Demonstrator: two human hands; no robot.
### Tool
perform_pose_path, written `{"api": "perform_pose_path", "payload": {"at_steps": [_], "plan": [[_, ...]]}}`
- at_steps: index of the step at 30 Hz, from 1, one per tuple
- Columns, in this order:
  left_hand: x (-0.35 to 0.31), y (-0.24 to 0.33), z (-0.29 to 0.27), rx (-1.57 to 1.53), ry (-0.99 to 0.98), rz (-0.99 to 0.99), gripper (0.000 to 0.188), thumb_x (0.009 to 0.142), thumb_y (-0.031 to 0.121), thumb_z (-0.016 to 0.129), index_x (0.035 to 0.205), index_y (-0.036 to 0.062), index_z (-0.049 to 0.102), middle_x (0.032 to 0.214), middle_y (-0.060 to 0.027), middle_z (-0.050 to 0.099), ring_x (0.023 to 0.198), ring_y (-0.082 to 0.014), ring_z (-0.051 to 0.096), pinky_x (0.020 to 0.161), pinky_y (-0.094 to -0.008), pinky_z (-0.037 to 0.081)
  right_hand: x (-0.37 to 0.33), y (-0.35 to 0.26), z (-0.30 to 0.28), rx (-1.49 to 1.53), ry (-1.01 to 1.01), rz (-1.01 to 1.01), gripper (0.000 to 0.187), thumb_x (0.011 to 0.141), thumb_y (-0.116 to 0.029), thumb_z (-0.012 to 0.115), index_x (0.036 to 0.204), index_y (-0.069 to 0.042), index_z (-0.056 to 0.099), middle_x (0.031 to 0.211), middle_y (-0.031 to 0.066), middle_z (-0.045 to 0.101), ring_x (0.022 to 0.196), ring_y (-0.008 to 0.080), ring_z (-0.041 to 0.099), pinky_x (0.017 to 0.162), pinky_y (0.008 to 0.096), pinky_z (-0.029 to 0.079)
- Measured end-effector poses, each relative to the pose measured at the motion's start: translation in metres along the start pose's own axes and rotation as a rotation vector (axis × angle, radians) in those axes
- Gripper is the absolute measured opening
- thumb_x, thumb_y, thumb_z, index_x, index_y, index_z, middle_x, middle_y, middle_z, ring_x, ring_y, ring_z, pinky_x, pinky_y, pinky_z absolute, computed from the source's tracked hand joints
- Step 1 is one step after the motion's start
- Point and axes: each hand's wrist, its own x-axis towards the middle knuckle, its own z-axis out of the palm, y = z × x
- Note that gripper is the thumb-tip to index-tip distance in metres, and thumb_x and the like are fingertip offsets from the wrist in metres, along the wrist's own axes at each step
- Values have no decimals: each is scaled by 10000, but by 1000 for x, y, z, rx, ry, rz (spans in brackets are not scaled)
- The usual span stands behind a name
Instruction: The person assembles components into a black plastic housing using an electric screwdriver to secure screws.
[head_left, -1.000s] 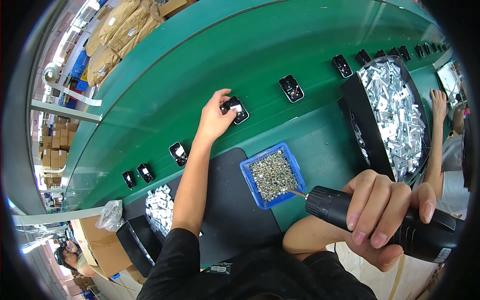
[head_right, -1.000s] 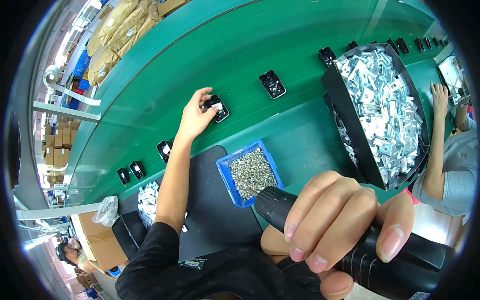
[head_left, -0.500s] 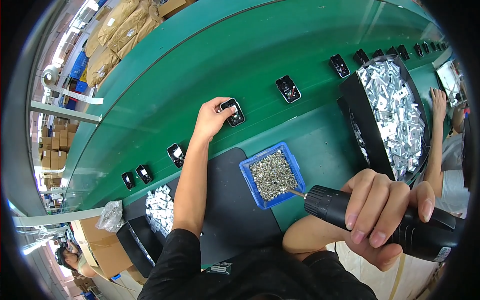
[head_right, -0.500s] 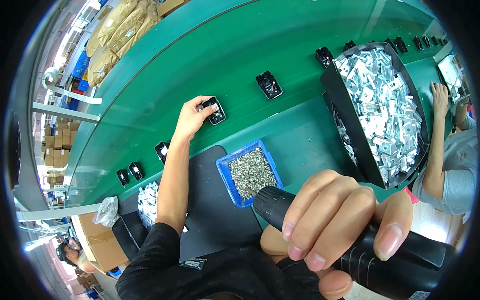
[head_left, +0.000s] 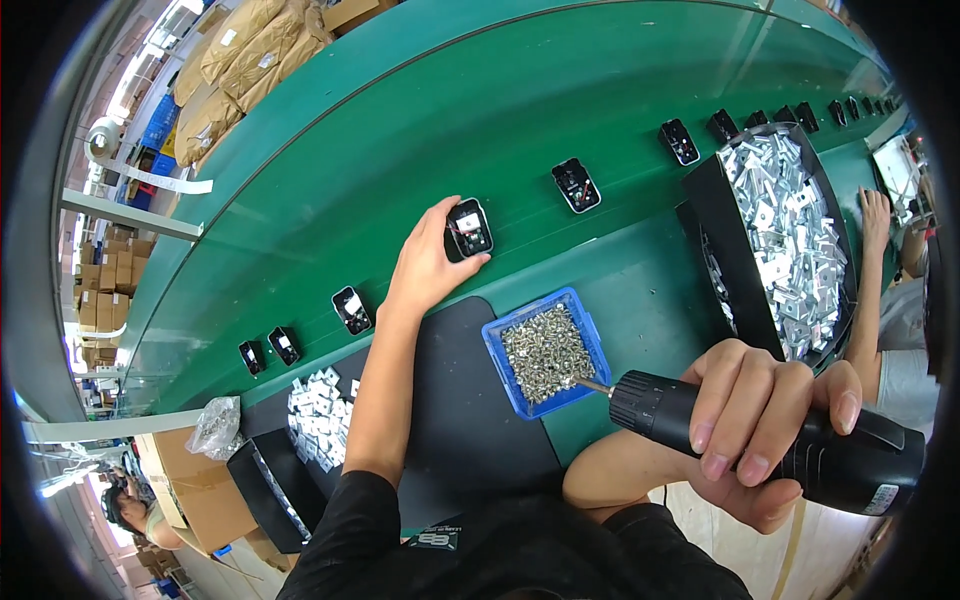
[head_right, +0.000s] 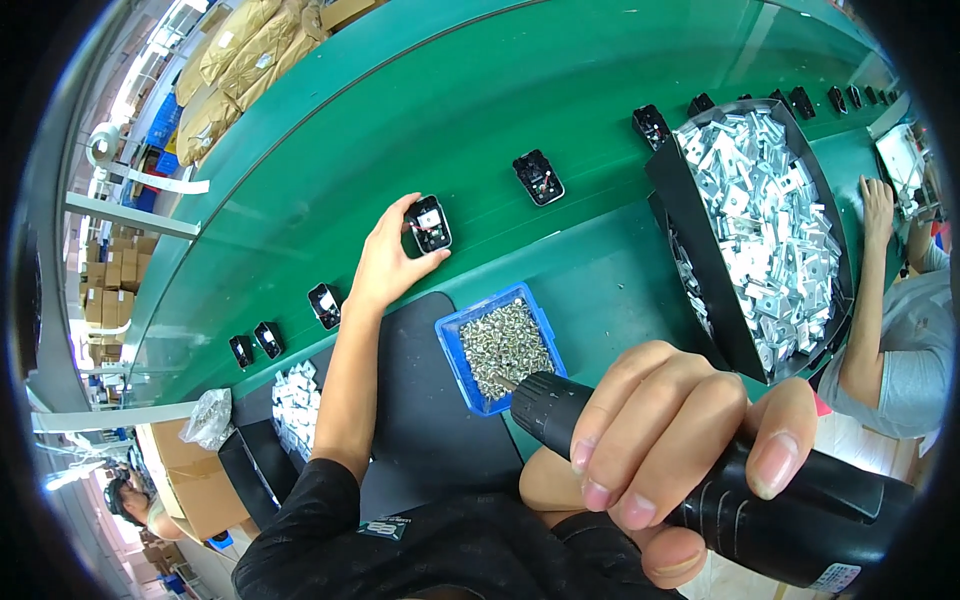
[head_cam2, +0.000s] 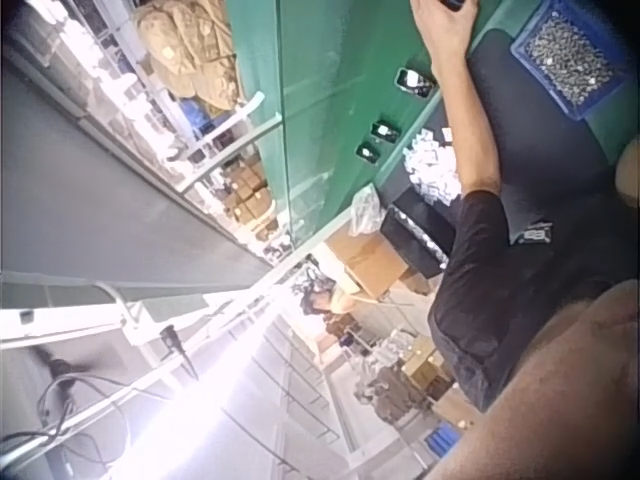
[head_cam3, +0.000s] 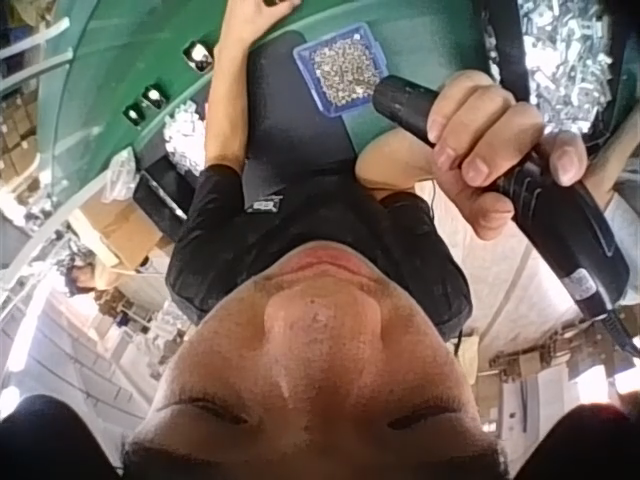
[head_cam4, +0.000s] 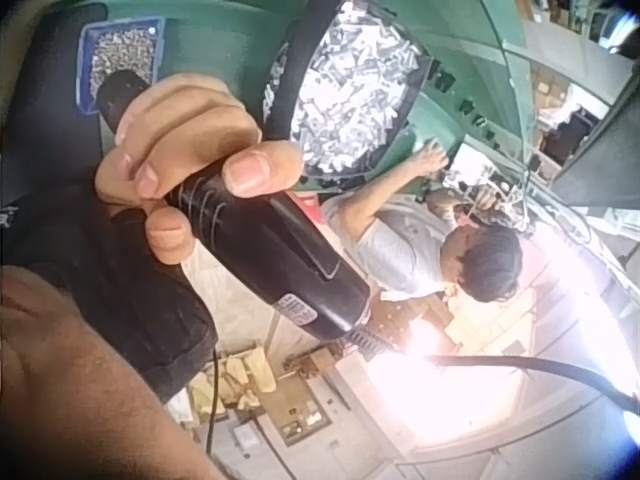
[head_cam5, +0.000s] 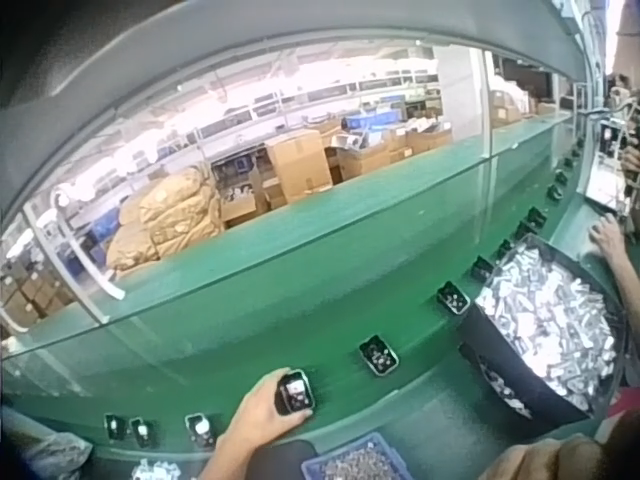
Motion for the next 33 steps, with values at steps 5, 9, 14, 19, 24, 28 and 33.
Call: {"api": "perform_pose_path", "payload": {"at_steps": [5, 9, 14, 19, 24, 28, 33], "plan": [[-34, 41, -19, -177, 97, 220, 797, 632, 122, 760, 1330, 38, 384, 1236, -165, 539, 1141, -332, 535, 975, -385, 428, -1, 0, 9, 2, 127, 14, 450, 789, -140, 682, 1142, -51, 417, 700, 2, 549, 546, 106, 545, 566, 240, 449], [-62, 68, -28, -316, 45, 286, 918, 581, 107, 798, 1376, 35, 343, 1246, -148, 543, 1136, -313, 541, 934, -385, 457, -4, 5, 16, -30, 198, 29, 413, 793, -153, 646, 1127, -56, 423, 719, 6, 537, 556, 107, 537, 578, 251, 431], [-79, 79, -28, -422, -13, 374, 848, 549, 116, 810, 1308, 38, 441, 1219, -133, 563, 1065, -286, 543, 826, -351, 477, -5, 9, 21, -51, 199, 42, 398, 794, -149, 641, 1120, -62, 430, 725, -1, 529, 560, 100, 525, 577, 249, 411], [-82, 83, -15, -683, -7, 383, 771, 544, 118, 816, 1240, 43, 492, 1226, -137, 566, 1110, -297, 559, 917, -367, 465, -5, 10, 26, -78, 183, 46, 382, 799, -148, 633, 1117, -64, 438, 727, -7, 523, 562, 97, 517, 576, 249, 401], [-87, 85, -16, -737, -24, 354, 773, 547, 108, 816, 1245, 37, 491, 1221, -141, 575, 1092, -298, 584, 926, -367, 469, -7, 18, 30, -77, 154, 74, 374, 803, -157, 630, 1114, -68, 442, 733, -17, 520, 554, 91, 503, 569, 247, 395], [-86, 90, -17, -711, -70, 354, 776, 549, 101, 813, 1252, 30, 492, 1213, -144, 579, 1082, -298, 589, 908, -358, 478, -5, 18, 29, -101, 124, 83, 373, 805, -162, 630, 1113, -69, 441, 731, -19, 517, 553, 89, 500, 567, 245, 393], [-87, 90, -16, -716, -60, 360, 775, 549, 94, 810, 1252, 18, 492, 1203, -148, 583, 1070, -303, 594, 899, -358, 481, -6, 20, 29, -91, 100, 99, 373, 806, -166, 630, 1113, -70, 440, 728, -19, 518, 550, 86, 500, 563, 245, 393]]}}
